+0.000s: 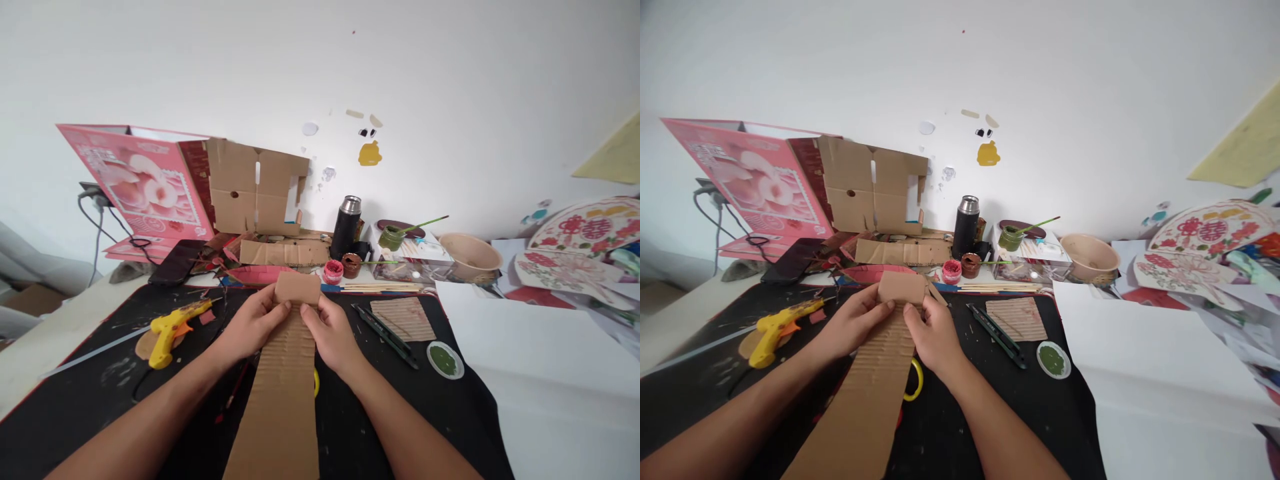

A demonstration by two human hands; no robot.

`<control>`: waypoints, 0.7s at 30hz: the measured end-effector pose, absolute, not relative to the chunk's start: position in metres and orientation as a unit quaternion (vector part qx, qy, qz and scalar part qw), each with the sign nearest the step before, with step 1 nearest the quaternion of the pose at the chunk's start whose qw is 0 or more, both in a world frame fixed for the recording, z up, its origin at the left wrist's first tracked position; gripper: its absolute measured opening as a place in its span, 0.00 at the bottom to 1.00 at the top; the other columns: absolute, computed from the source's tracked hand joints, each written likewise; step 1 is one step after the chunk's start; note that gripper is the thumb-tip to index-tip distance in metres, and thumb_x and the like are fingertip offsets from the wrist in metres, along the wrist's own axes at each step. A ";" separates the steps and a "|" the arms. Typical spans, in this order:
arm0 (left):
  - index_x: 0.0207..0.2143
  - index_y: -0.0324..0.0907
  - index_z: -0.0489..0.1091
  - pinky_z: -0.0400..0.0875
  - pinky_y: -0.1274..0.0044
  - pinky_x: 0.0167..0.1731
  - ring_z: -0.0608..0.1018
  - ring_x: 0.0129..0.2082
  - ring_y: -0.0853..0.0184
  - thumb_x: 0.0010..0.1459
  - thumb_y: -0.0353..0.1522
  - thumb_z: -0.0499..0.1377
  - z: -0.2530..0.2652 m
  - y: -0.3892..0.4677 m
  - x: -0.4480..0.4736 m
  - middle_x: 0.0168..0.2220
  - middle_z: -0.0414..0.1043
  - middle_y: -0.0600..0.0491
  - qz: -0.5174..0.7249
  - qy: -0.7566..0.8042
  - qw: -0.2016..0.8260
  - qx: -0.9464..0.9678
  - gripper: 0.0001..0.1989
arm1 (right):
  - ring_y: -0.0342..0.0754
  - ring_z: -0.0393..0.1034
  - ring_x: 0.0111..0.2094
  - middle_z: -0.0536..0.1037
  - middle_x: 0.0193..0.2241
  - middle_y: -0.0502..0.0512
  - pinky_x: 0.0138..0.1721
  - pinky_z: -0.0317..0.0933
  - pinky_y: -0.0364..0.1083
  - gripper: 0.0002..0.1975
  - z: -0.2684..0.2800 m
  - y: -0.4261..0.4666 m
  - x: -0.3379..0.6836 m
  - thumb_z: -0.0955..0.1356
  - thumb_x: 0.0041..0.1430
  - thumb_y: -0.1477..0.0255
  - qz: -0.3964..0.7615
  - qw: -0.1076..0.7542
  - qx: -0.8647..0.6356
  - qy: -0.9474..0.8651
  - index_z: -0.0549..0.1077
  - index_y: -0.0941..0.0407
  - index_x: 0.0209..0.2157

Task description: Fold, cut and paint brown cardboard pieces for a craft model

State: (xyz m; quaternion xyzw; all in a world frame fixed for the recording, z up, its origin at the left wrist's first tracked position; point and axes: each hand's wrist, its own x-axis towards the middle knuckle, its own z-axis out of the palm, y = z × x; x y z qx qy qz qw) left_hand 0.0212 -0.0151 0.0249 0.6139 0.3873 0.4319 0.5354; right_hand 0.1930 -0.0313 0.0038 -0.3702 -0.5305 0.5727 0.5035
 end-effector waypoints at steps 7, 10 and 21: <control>0.52 0.40 0.77 0.76 0.65 0.49 0.83 0.46 0.52 0.60 0.50 0.66 0.020 -0.017 0.025 0.48 0.84 0.43 0.442 0.381 0.550 0.598 0.27 | 0.55 0.77 0.39 0.83 0.37 0.55 0.42 0.68 0.51 0.15 0.004 -0.033 0.192 0.71 0.63 0.59 0.573 0.512 -0.374 -0.520 0.80 0.54 0.44; 0.50 0.40 0.77 0.76 0.66 0.49 0.83 0.46 0.52 0.59 0.49 0.66 0.019 -0.019 0.028 0.48 0.84 0.43 0.456 0.380 0.545 0.592 0.25 | 0.54 0.75 0.36 0.82 0.35 0.55 0.39 0.67 0.50 0.15 0.004 -0.034 0.194 0.71 0.62 0.59 0.563 0.509 -0.387 -0.524 0.81 0.55 0.43; 0.50 0.40 0.76 0.74 0.63 0.55 0.82 0.50 0.51 0.60 0.48 0.65 0.010 -0.015 0.032 0.51 0.82 0.42 0.463 0.415 0.505 0.599 0.24 | 0.53 0.74 0.36 0.80 0.33 0.53 0.41 0.68 0.50 0.13 -0.007 -0.025 0.194 0.71 0.62 0.59 0.557 0.507 -0.401 -0.521 0.79 0.54 0.38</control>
